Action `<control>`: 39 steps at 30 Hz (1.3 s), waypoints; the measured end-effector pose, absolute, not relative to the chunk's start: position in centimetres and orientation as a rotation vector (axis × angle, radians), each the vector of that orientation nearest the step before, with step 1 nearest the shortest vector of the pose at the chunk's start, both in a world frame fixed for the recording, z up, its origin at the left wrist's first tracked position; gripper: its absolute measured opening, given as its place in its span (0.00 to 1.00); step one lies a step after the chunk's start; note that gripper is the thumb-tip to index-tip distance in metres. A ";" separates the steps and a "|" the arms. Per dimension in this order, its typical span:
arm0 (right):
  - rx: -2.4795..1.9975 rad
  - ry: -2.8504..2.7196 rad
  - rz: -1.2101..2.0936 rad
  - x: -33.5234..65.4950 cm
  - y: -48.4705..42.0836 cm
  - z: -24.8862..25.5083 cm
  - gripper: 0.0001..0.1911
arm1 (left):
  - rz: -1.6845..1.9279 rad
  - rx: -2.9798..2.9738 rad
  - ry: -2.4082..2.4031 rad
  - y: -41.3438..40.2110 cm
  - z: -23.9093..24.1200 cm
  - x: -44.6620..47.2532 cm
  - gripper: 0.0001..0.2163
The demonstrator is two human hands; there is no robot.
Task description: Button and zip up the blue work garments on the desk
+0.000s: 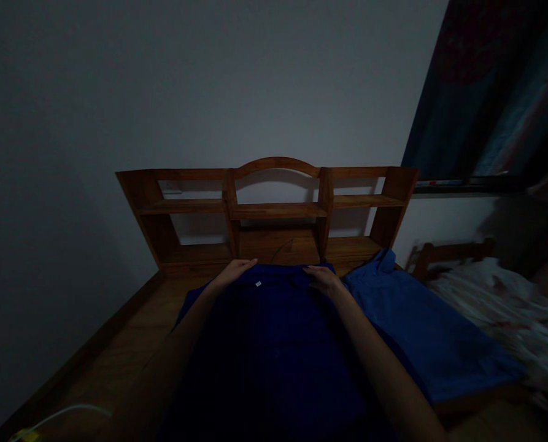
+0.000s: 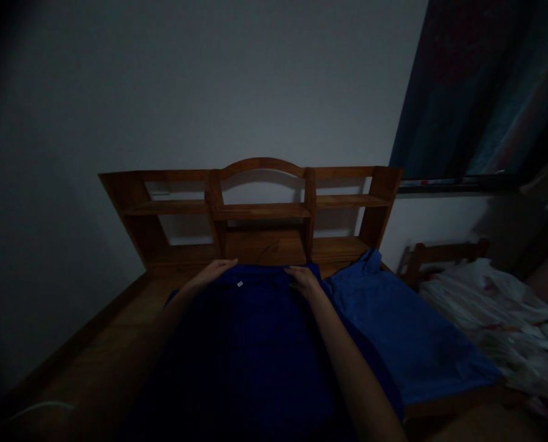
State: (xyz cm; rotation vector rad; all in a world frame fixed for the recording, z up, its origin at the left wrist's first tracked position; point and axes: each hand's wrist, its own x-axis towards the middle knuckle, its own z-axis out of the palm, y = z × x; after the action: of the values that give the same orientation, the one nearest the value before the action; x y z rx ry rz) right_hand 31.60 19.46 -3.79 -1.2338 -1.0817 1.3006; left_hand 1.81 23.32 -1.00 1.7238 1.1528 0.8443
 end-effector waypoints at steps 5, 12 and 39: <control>-1.105 -0.897 1.311 31.3 20.0 -5.1 0.03 | 0.819 1.678 1.117 24.2 -0.7 1.6 0.24; -1.031 -0.769 1.563 30.7 20.6 -4.7 0.05 | 0.829 1.516 1.103 24.8 0.2 2.1 0.23; -0.662 -0.644 1.743 27.9 21.3 -6.1 0.14 | 0.470 2.801 1.239 26.0 -1.4 8.2 0.14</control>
State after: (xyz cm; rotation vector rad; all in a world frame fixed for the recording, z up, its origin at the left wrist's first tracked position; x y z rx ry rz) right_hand 27.86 21.27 -6.05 -0.6618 -0.6438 1.7426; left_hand 8.20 26.02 -1.40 2.8006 1.2388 0.4703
